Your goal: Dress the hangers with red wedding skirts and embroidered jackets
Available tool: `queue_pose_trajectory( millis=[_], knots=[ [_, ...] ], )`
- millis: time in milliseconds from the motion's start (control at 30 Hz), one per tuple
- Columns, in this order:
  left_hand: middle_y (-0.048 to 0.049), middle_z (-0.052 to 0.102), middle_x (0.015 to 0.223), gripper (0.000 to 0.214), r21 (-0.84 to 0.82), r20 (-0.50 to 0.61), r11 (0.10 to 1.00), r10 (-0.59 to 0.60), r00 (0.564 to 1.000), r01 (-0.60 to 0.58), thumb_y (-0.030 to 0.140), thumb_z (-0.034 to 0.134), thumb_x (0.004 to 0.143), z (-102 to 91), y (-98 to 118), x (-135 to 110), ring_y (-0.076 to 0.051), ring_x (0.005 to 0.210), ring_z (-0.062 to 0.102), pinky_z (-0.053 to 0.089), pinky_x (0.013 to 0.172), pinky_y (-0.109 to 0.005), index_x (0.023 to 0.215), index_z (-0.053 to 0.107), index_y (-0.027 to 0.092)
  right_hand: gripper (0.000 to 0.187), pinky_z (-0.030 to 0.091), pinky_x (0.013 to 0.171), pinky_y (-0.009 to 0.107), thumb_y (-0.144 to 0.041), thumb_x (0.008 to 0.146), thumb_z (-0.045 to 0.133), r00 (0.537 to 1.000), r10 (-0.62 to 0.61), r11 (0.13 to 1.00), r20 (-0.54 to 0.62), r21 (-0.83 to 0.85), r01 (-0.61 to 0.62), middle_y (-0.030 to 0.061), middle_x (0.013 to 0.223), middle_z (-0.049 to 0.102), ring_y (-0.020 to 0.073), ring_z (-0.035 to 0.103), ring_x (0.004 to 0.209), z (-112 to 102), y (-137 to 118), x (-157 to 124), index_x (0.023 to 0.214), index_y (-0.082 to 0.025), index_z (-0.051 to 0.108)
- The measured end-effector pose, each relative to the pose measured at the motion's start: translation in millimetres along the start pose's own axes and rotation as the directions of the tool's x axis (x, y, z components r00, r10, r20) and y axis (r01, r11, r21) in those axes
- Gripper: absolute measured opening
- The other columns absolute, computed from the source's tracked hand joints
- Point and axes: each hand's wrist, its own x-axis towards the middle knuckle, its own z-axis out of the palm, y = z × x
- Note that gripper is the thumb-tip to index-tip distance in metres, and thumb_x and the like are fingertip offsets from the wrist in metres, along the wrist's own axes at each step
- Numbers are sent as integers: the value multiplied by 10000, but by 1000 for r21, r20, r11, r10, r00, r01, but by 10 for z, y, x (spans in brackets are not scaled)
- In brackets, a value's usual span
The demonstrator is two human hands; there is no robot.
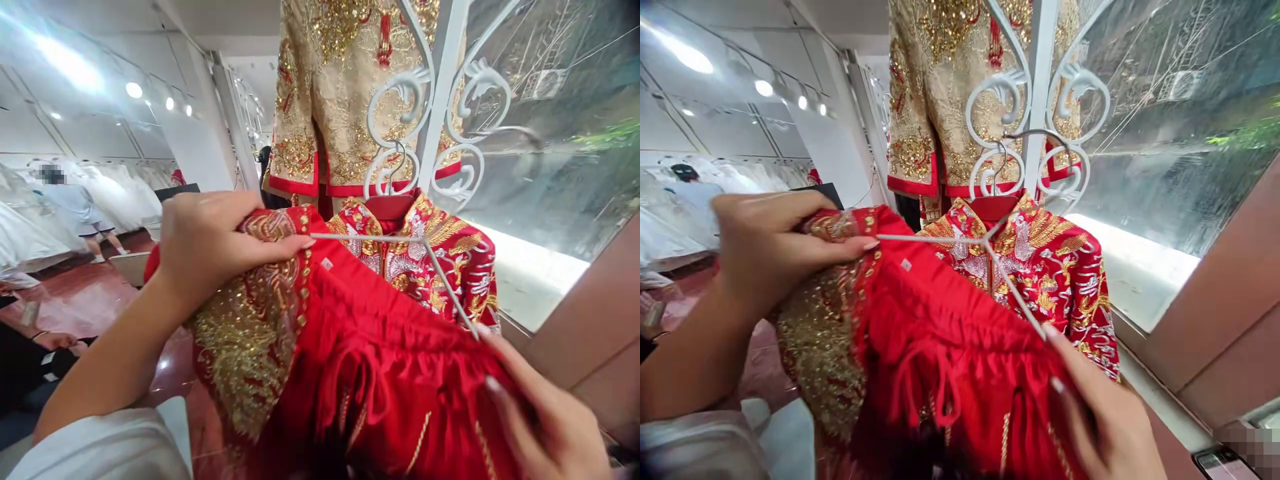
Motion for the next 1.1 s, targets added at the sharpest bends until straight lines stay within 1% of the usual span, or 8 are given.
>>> queue_pose_trajectory(
  millis=[100, 233, 333, 567, 833, 967, 1033, 1100],
  knots=[
    [15, 326, 486, 570, 11, 133, 992, -129, 983, 129, 725, 483, 680, 236, 1, 178, -114, 492, 301, 218, 544, -297, 497, 348, 203, 528, 556, 683, 394, -380, 806, 497, 991, -93, 986, -93, -145, 79, -82, 1096, 678, 264, 690, 839, -143, -64, 654, 1246, -655, 399],
    [-13, 393, 505, 511, -47, 221, 979, -184, 958, 199, 667, 487, 721, 605, -104, 446, -148, 550, 389, 258, 561, -295, 519, 429, 202, 375, 513, 806, 332, -365, 820, 530, 974, -155, 969, -166, -219, 117, 25, 1107, 685, 213, 668, 952, -300, -72, 1469, 1176, -359, 644],
    [-35, 446, 533, 517, -102, 267, 971, -184, 946, 218, 676, 463, 739, 848, -164, 597, -164, 585, 429, 288, 571, -291, 549, 477, 195, 336, 461, 896, 307, -312, 830, 527, 978, -146, 976, -150, -181, 118, 71, 1114, 679, 180, 648, 985, -331, -54, 1818, 1114, -238, 690],
    [-51, 470, 562, 550, -189, 320, 964, -122, 940, 190, 695, 442, 754, 1089, -121, 706, -164, 564, 442, 297, 554, -306, 637, 559, 171, 343, 464, 888, 298, -261, 816, 550, 986, -27, 985, -163, -173, -2, 89, 1095, 684, 177, 645, 975, -366, 100, 1933, 1125, -205, 690],
    [-46, 506, 562, 464, -79, 353, 980, -142, 925, 181, 604, 396, 805, 1230, -123, 180, -174, 536, 454, 266, 530, -306, 624, 515, 194, 416, 438, 1008, 398, -444, 828, 514, 994, -112, 987, 15, -114, 113, 56, 1202, 637, 226, 607, 1101, -202, 145, 1735, 1163, -250, 666],
    [-74, 602, 712, 413, -80, 255, 992, -78, 964, 102, 568, 400, 810, 1322, -40, 69, -212, 652, 542, 347, 573, -322, 734, 530, 184, 406, 561, 747, 359, -520, 746, 626, 970, 190, 969, 149, 133, -210, 96, 963, 718, 229, 688, 833, -291, 279, 1817, 1010, -224, 715],
    [-79, 615, 752, 404, -94, 229, 994, -35, 973, 58, 565, 428, 794, 1342, -11, 33, -226, 700, 563, 401, 629, -344, 783, 536, 175, 400, 561, 580, 354, -575, 750, 574, 869, 361, 834, 337, 299, -463, 103, 754, 719, 232, 681, 637, -340, 390, 1889, 821, -212, 724],
    [-88, 626, 789, 425, -106, 200, 994, -14, 980, 36, 570, 460, 771, 1358, 1, -7, -246, 755, 579, 438, 695, -373, 850, 552, 163, 395, 556, 539, 373, -558, 757, 516, 780, 403, 720, 478, 360, -593, 104, 656, 698, 242, 669, 574, -351, 490, 1929, 676, -218, 698]
  ],
)
